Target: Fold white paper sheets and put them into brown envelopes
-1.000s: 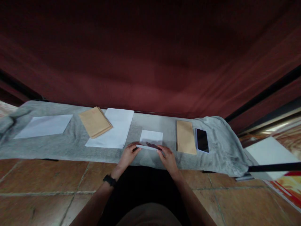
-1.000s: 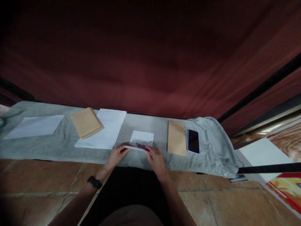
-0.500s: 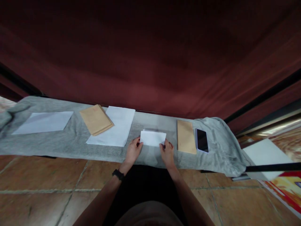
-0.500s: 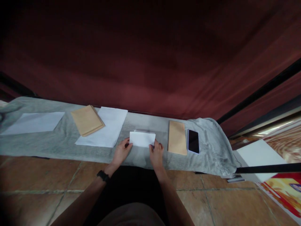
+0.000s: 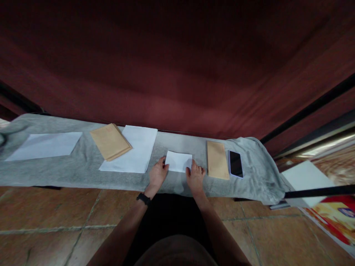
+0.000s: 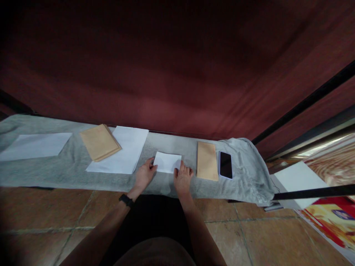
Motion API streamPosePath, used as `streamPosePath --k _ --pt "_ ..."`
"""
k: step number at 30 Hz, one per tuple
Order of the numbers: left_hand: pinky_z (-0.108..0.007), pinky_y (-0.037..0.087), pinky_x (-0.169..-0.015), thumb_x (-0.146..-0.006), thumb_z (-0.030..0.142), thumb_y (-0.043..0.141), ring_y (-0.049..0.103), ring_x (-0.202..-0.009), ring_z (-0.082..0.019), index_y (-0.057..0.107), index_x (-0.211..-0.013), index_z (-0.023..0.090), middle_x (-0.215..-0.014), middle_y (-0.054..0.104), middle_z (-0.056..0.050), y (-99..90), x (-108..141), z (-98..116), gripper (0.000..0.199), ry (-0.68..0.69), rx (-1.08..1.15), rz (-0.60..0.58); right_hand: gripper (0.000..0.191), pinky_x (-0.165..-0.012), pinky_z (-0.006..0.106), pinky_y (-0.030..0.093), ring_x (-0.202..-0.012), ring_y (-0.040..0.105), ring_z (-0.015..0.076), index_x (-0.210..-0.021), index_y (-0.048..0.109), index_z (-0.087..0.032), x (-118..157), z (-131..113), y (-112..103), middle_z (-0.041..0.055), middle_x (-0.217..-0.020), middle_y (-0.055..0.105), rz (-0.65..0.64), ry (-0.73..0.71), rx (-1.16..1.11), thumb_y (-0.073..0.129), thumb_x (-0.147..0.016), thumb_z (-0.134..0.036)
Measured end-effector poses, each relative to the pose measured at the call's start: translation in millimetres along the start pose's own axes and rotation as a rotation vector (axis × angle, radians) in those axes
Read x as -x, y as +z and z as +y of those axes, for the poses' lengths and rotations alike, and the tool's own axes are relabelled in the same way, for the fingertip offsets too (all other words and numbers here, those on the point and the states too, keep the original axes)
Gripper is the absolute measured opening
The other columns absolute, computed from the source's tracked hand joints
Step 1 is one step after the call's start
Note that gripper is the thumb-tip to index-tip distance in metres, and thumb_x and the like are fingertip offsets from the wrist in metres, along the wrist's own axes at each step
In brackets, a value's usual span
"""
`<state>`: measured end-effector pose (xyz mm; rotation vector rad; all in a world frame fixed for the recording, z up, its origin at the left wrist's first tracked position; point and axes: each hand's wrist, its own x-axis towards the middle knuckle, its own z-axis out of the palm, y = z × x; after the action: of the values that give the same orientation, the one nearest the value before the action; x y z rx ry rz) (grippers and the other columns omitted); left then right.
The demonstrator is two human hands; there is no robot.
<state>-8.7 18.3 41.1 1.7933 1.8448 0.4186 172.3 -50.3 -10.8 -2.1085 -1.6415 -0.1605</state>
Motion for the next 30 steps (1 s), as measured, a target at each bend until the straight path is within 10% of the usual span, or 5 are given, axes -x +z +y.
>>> streamPosePath --k 13,30 --pt "-0.028 0.05 -0.079 -0.096 0.035 0.059 0.072 -0.1 -0.022 0.066 -0.123 0.026 -0.11 0.077 -0.006 -6.6 -8 8 0.029 -0.073 -0.108 -0.068 0.044 -0.104 0.05 0.034 -0.104 0.058 0.0304 -0.142 0.053 -0.011 0 -3 -6 0.0161 -0.109 0.07 -0.048 0.015 0.078 0.047 -0.103 -0.031" --pt "-0.032 0.052 -0.081 -0.097 0.029 0.055 0.072 -0.097 -0.024 0.059 -0.135 0.022 -0.106 0.076 -0.009 10.5 5 4 0.039 0.046 -0.12 0.037 0.045 -0.121 0.048 0.032 -0.146 0.042 0.0264 -0.149 0.052 -0.016 11 -38 11 0.0136 -0.158 0.046 -0.177 -0.176 -0.093 0.039 -0.107 -0.028"
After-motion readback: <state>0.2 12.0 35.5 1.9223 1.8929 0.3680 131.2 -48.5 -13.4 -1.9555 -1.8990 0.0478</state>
